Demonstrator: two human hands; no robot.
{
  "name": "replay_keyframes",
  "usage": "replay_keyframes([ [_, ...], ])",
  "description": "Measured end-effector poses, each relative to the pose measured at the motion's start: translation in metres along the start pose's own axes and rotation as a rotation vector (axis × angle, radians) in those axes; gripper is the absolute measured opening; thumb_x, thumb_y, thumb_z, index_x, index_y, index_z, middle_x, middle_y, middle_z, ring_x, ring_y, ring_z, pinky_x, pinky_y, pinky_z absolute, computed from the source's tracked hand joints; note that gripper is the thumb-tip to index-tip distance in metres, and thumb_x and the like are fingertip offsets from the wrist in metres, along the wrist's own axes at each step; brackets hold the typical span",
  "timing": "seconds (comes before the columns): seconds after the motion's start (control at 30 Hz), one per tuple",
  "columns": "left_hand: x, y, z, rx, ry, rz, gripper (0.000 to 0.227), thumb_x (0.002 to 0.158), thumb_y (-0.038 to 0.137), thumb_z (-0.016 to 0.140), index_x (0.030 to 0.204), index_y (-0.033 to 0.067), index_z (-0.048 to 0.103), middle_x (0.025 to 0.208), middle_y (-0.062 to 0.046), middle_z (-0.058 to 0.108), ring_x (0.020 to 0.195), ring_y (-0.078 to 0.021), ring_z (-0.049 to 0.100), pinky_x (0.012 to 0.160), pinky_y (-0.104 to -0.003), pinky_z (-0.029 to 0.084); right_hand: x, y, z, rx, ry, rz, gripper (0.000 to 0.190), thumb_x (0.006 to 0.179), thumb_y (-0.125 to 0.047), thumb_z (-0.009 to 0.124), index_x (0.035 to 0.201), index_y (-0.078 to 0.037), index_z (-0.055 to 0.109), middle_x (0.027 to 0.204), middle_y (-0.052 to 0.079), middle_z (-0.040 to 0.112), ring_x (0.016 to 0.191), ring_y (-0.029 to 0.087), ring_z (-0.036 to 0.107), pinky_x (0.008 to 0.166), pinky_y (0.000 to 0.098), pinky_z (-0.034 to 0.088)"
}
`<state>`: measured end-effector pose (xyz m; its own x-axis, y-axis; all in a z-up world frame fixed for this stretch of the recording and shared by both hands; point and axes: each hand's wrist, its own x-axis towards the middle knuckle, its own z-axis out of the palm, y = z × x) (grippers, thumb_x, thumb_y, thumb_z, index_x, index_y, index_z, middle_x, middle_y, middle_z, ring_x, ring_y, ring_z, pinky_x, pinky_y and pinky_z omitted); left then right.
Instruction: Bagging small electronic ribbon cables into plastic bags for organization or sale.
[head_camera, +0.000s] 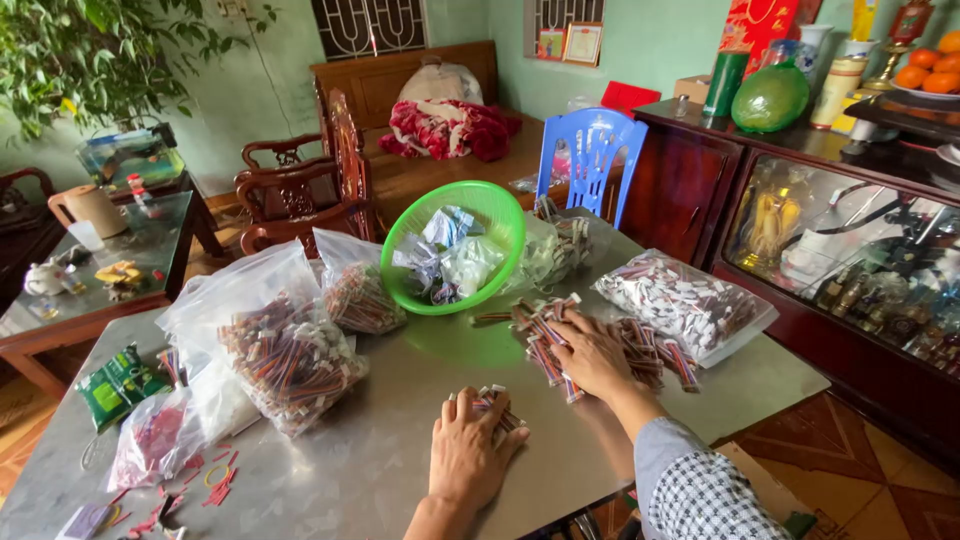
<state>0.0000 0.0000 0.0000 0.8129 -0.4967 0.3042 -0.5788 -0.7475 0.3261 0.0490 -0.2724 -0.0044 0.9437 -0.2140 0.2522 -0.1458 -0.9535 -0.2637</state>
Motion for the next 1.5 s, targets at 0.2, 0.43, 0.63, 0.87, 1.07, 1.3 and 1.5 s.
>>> replay_keyframes([
  [0.2, -0.038, -0.016, -0.034, -0.099, 0.103, 0.01, 0.042, 0.087, 0.045, 0.063, 0.129, 0.035, 0.064, 0.131, -0.004, 0.056, 0.107, -0.0322, 0.054, 0.09, -0.047, 0.044, -0.016, -0.029, 0.0, 0.098, -0.119, -0.147, 0.049, 0.097, -0.039, 0.051, 0.146, -0.037, 0.055, 0.163, -0.009, 0.035, 0.147, 0.018, 0.038, 0.121, 0.0513, 0.02],
  [0.43, -0.048, -0.031, -0.027, -0.144, 0.095, -0.039, 0.066, 0.086, 0.05, 0.072, 0.147, 0.0296, 0.054, 0.146, -0.01, 0.049, 0.123, -0.0338, 0.048, 0.104, -0.048, 0.038, -0.029, -0.059, -0.019, 0.191, 0.251, -0.326, 0.025, 0.077, -0.038, 0.087, 0.074, -0.024, 0.067, 0.085, -0.003, 0.061, 0.093, 0.023, 0.063, 0.08, 0.0401, 0.05],
  [0.63, -0.048, -0.031, -0.026, -0.211, 0.227, -0.002, 0.055, 0.083, 0.035, 0.074, 0.134, 0.0186, 0.065, 0.134, -0.006, 0.061, 0.119, -0.0301, 0.056, 0.102, -0.044, 0.044, -0.039, -0.076, -0.005, 0.06, -0.049, -0.098, 0.02, 0.075, -0.032, 0.087, 0.073, -0.017, 0.074, 0.097, 0.004, 0.073, 0.094, 0.025, 0.068, 0.092, 0.04, 0.05],
  [0.87, -0.049, -0.034, -0.035, -0.542, 0.318, -0.175, 0.033, 0.088, 0.02, 0.07, 0.121, 0.0179, 0.069, 0.121, -0.002, 0.07, 0.1, -0.0212, 0.067, 0.087, -0.035, 0.055, -0.063, -0.111, -0.046, 0.406, -0.058, -0.069, 0.027, 0.082, -0.019, 0.084, 0.067, -0.016, 0.061, 0.068, -0.007, 0.074, 0.062, 0.015, 0.067, 0.067, 0.0344, 0.052],
  [1.07, -0.051, -0.024, -0.044, -1.128, 0.318, -0.308, 0.049, 0.089, 0.02, 0.067, 0.137, 0.013, 0.062, 0.13, -0.006, 0.074, 0.107, -0.0161, 0.074, 0.088, -0.03, 0.062, -0.078, -0.121, -0.06, 0.603, -0.185, -0.132, 0.02, 0.084, -0.016, 0.081, 0.073, -0.017, 0.063, 0.077, -0.003, 0.072, 0.07, 0.013, 0.067, 0.07, 0.0297, 0.052],
  [1.3, -0.073, 0.008, -0.048, -1.703, 0.383, -0.465, 0.032, 0.084, 0.007, 0.078, 0.114, -0.0046, 0.077, 0.086, -0.017, 0.079, 0.065, -0.0179, 0.063, 0.075, -0.037, 0.061, -0.125, -0.145, -0.082, 0.879, -0.426, -0.152, 0.021, 0.079, -0.005, 0.083, 0.068, -0.008, 0.066, 0.063, 0.0, 0.064, 0.06, 0.01, 0.056, 0.058, 0.026, 0.047],
  [1.5, -0.089, 0.021, -0.058, -1.798, 0.301, -0.744, 0.022, 0.086, -0.001, 0.075, 0.107, -0.0081, 0.078, 0.079, -0.018, 0.075, 0.06, -0.0254, 0.067, 0.069, -0.035, 0.061, -0.153, -0.151, -0.085, 1.03, -0.477, -0.037, 0.016, 0.095, -0.015, 0.073, 0.082, -0.005, 0.073, 0.068, 0.0, 0.061, 0.062, 0.009, 0.05, 0.057, 0.0254, 0.042],
])
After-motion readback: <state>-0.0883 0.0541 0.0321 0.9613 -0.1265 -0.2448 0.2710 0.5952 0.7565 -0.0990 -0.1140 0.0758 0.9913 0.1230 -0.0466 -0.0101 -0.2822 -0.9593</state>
